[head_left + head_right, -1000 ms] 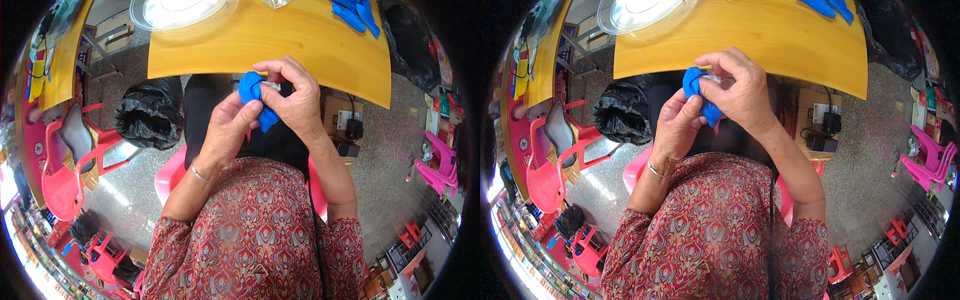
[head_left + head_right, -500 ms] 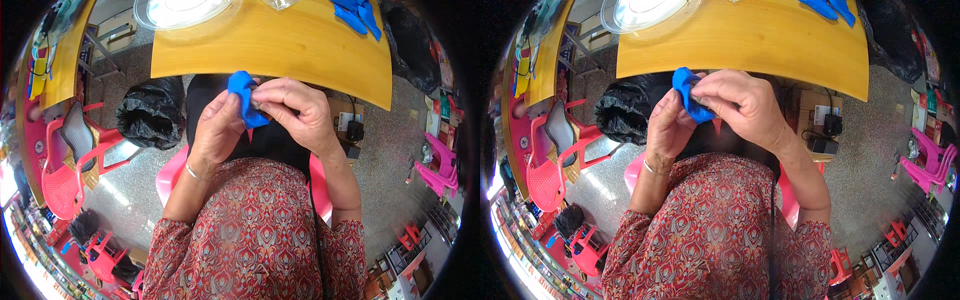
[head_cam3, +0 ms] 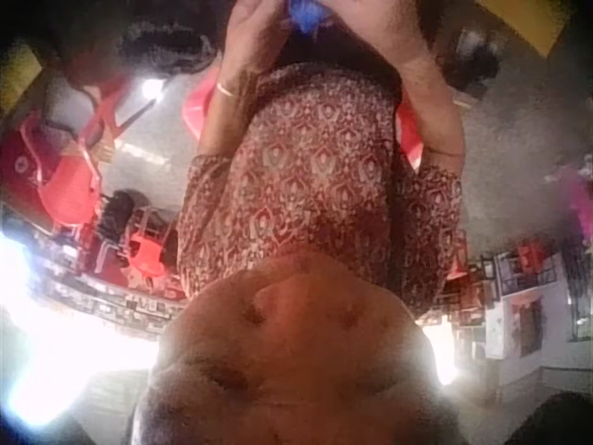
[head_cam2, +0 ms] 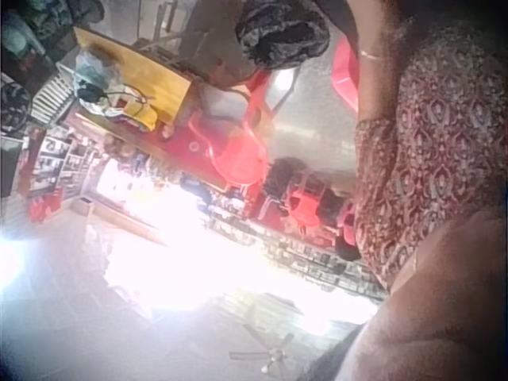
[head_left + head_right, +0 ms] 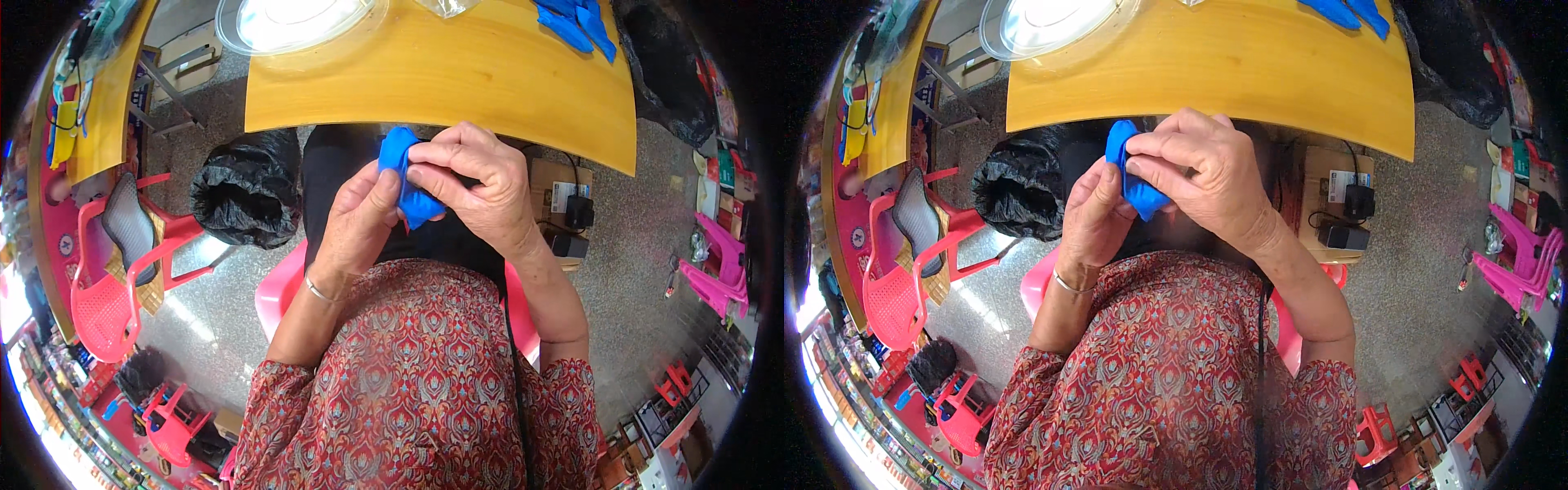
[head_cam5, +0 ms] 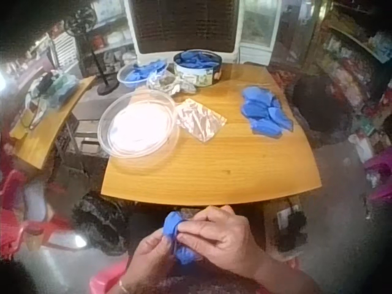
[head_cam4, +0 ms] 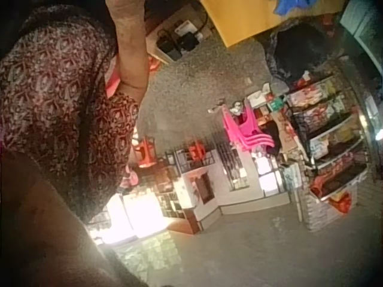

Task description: The person sits at a table and repeatedly stuffs small beige granular material from a plastic bag into blue balloon-like pouches. They open each pouch, pour in the material, and tie off the opening. The process is repeated for multiple pouches throughout the clip.

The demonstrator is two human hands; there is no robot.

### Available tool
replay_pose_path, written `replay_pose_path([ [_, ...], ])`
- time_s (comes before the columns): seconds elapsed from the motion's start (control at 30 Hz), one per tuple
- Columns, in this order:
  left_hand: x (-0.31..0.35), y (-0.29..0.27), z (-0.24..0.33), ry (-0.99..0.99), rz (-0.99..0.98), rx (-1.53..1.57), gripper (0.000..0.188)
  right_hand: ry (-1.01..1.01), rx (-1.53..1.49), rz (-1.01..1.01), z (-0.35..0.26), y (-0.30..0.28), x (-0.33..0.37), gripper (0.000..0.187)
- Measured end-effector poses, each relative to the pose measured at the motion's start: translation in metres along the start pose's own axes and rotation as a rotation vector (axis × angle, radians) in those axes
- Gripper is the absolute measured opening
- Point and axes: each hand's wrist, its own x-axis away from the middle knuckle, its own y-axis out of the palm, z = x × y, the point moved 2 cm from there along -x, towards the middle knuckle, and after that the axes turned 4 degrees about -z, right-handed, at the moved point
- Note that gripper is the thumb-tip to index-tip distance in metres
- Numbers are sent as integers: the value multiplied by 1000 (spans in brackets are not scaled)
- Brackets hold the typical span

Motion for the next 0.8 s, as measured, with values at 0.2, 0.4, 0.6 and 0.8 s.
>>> replay_pose_path([
  [0.2,-1,12,6,-30,99,-58,46,156,-192,-24,2,-10,-13,33],
  [0.4,-5,9,4,-12,63,-239,49,104,-180,-53,7,-6,-18,27],
  [0.6,-12,10,3,-1,53,-148,46,91,-194,-19,7,-7,-25,18],
  [0.8,-19,15,11,157,193,-115,43,2,17,210,7,8,-21,20],
])
